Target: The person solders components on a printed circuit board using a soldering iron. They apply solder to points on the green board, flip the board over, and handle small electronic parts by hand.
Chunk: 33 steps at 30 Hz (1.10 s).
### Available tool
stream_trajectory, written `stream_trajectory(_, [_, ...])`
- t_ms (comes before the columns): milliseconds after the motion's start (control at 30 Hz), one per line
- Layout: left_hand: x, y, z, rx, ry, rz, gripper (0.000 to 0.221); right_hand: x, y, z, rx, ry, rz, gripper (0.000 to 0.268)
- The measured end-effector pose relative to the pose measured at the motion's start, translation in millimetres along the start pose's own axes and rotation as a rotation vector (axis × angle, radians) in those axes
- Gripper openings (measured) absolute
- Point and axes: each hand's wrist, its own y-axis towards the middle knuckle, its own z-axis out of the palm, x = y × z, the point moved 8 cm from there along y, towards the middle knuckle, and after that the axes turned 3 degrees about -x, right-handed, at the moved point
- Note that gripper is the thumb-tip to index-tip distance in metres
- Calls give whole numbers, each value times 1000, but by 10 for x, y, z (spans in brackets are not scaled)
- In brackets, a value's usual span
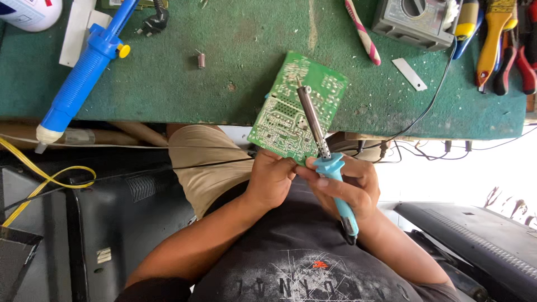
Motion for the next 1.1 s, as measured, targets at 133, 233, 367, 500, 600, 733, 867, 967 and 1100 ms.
stream_trajectory(133, [187, 8, -280, -25, -39, 22, 21, 0, -70, -8, -6, 13, 6, 40])
stream_trajectory(233, [-107, -83, 35, 66, -65, -12, 7, -34, -19, -107, -10, 22, 13, 43])
stream_trajectory(367, [-753, -234, 459, 103, -152, 36, 8, -281, 211, -287, 164, -13, -11, 40])
stream_trajectory(500, [-781, -249, 330, 143, -157, -13, 20, -705, 194, -480, 229, -121, -132, 47])
stream_trajectory(600, [-852, -268, 391, 173, -175, -44, 21, -632, 359, -409, 258, -133, -177, 48])
stream_trajectory(733, [-997, -325, 472, 163, -186, -42, 23, -610, 317, -363, 263, -124, -190, 48])
stream_trajectory(867, [-1327, -403, 797, 171, -35, -146, 30, -760, 391, -456, 244, -222, -171, 47])
stream_trajectory(967, [-1535, -423, 1037, 152, -115, -190, 30, -684, 617, -501, 267, -265, -207, 49])
stream_trajectory(1100, [-1626, -278, 1139, 80, -288, -245, 19, -690, 921, -459, 318, -381, -169, 53])
